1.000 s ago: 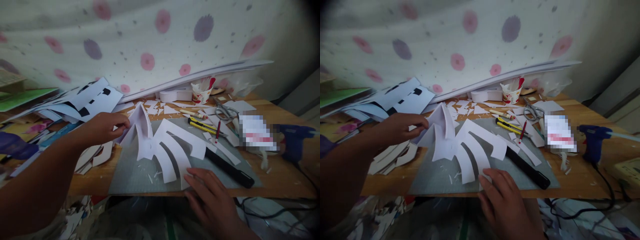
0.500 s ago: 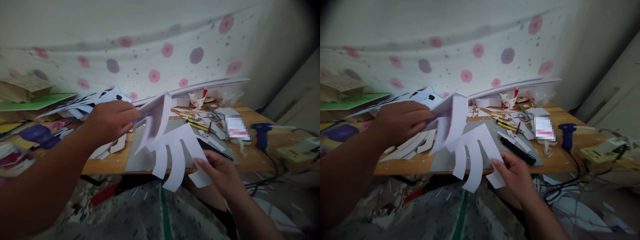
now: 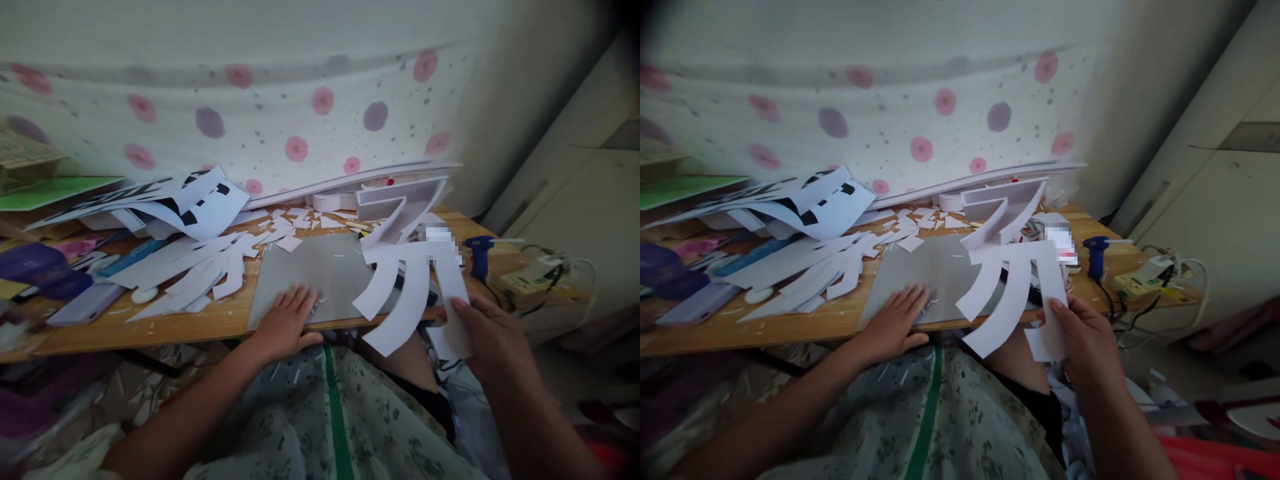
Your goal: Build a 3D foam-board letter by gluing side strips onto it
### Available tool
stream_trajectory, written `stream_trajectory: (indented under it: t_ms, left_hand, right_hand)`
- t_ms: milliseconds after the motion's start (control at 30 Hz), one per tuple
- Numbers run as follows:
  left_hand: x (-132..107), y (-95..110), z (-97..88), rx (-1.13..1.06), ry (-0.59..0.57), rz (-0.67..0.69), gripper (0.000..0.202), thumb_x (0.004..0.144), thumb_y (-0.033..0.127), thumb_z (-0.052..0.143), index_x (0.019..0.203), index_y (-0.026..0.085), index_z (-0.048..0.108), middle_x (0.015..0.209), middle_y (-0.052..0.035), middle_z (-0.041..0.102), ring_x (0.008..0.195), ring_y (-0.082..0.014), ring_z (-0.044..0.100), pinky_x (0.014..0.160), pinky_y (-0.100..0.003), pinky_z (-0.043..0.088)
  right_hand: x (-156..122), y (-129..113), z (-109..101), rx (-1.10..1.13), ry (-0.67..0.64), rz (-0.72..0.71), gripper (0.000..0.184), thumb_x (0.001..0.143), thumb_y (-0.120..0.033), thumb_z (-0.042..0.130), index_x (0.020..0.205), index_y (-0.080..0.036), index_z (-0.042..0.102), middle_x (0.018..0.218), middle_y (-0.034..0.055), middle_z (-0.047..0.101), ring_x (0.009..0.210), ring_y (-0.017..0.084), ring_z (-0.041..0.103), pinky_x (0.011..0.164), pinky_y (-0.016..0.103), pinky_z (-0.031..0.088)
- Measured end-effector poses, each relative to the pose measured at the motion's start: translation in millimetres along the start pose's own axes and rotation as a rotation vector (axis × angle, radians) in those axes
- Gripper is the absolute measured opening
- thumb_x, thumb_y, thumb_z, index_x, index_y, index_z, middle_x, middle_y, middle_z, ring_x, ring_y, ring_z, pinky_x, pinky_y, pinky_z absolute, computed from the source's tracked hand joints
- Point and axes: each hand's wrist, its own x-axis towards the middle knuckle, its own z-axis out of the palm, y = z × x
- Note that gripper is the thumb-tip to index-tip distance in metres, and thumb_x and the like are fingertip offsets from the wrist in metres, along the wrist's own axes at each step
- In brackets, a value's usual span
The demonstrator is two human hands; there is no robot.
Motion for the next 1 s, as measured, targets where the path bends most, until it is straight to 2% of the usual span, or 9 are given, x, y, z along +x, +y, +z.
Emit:
stream_trajectory:
  t_ms: [67, 167, 267, 367, 433, 567, 667, 833, 1000]
  left_hand:
    - [-3, 24, -8.0, -0.136, -0.163, 0.236, 0.084, 0.079, 0.068, 0.050, 0.146, 0.020, 0.028, 0.151, -0.0129, 0.033, 0.140, -0.0349, 0.027, 0.112, -0.053, 0.025]
    - [-13, 46, -25.3, -0.388, -0.208, 0.396, 0.049, 0.091, 0.050, 0.044, 0.134, 0.026, 0.047, 0.128, -0.0059, 0.061, 0.117, -0.0211, 0.057, 0.099, -0.030, 0.043]
    - [-28, 39, -34.4, -0.414, -0.044, 0.282, 0.025, 0.093, 0.032, 0.043, 0.094, 0.024, 0.067, 0.082, -0.0004, 0.072, 0.077, -0.0145, 0.067, 0.074, -0.023, 0.049]
    - [-36, 18, -36.0, -0.329, 0.186, 0.052, 0.020, 0.089, 0.027, 0.047, 0.082, 0.021, 0.065, 0.068, 0.0007, 0.068, 0.062, -0.0122, 0.064, 0.059, -0.021, 0.048]
    - [-36, 6, -34.1, -0.262, 0.237, -0.028, 0.015, 0.085, 0.031, 0.055, 0.093, 0.022, 0.064, 0.078, -0.0008, 0.070, 0.069, -0.0146, 0.066, 0.061, -0.023, 0.051]
    - [-27, -6, -22.8, -0.132, 0.246, -0.077, 0.062, 0.069, 0.039, 0.073, 0.125, 0.027, 0.051, 0.120, -0.0068, 0.063, 0.105, -0.0262, 0.062, 0.087, -0.037, 0.054]
    - [-18, -17, -13.0, -0.124, 0.237, -0.101, 0.062, 0.073, 0.039, 0.070, 0.129, 0.028, 0.047, 0.131, -0.0068, 0.056, 0.115, -0.0264, 0.057, 0.094, -0.040, 0.052]
    - [-4, -38, -8.4, -0.147, 0.225, -0.123, 0.032, 0.086, 0.039, 0.056, 0.116, 0.028, 0.057, 0.129, -0.0046, 0.057, 0.113, -0.0222, 0.059, 0.091, -0.037, 0.055]
    - [6, -44, -8.8, -0.105, 0.221, -0.072, 0.024, 0.087, 0.036, 0.054, 0.107, 0.026, 0.062, 0.124, -0.0048, 0.061, 0.109, -0.0219, 0.061, 0.088, -0.037, 0.056]
  right_hand:
    - [-3, 5, 8, 0.056, -0.034, 0.100, 0.030, 0.057, -0.035, 0.081, 0.079, -0.021, 0.065, 0.057, -0.0025, 0.066, 0.040, 0.014, 0.056, 0.037, 0.024, 0.046]
    - [-5, 16, 25, 0.077, -0.147, 0.205, 0.036, 0.057, -0.035, 0.082, 0.085, -0.019, 0.066, 0.058, -0.0014, 0.067, 0.043, 0.016, 0.059, 0.041, 0.025, 0.047]
    - [-2, 28, 45, 0.069, -0.262, 0.240, 0.040, 0.059, -0.038, 0.081, 0.090, -0.018, 0.065, 0.058, -0.0007, 0.067, 0.044, 0.016, 0.058, 0.042, 0.025, 0.044]
    - [5, 37, 68, 0.032, -0.288, 0.252, 0.046, 0.064, -0.040, 0.077, 0.102, -0.018, 0.064, 0.058, -0.0016, 0.066, 0.043, 0.014, 0.056, 0.041, 0.023, 0.042]
    - [9, 42, 83, -0.004, -0.293, 0.262, 0.049, 0.067, -0.040, 0.074, 0.109, -0.018, 0.062, 0.058, -0.0021, 0.065, 0.043, 0.014, 0.056, 0.041, 0.024, 0.042]
    - [16, 51, 112, -0.042, -0.318, 0.219, 0.056, 0.072, -0.040, 0.069, 0.122, -0.018, 0.057, 0.064, -0.0012, 0.066, 0.047, 0.015, 0.057, 0.043, 0.025, 0.043]
    - [19, 55, 127, -0.074, -0.316, 0.175, 0.062, 0.076, -0.039, 0.065, 0.132, -0.016, 0.050, 0.077, 0.0033, 0.071, 0.057, 0.018, 0.063, 0.049, 0.026, 0.047]
    - [29, 56, 127, -0.435, -0.480, -0.097, 0.050, 0.082, -0.031, 0.055, 0.131, -0.017, 0.053, 0.111, 0.0106, 0.069, 0.096, 0.027, 0.066, 0.079, 0.041, 0.054]
    - [39, 55, 109, -0.923, -0.516, -0.535, 0.040, 0.085, -0.028, 0.054, 0.122, -0.015, 0.059, 0.102, 0.0131, 0.068, 0.094, 0.029, 0.065, 0.083, 0.046, 0.054]
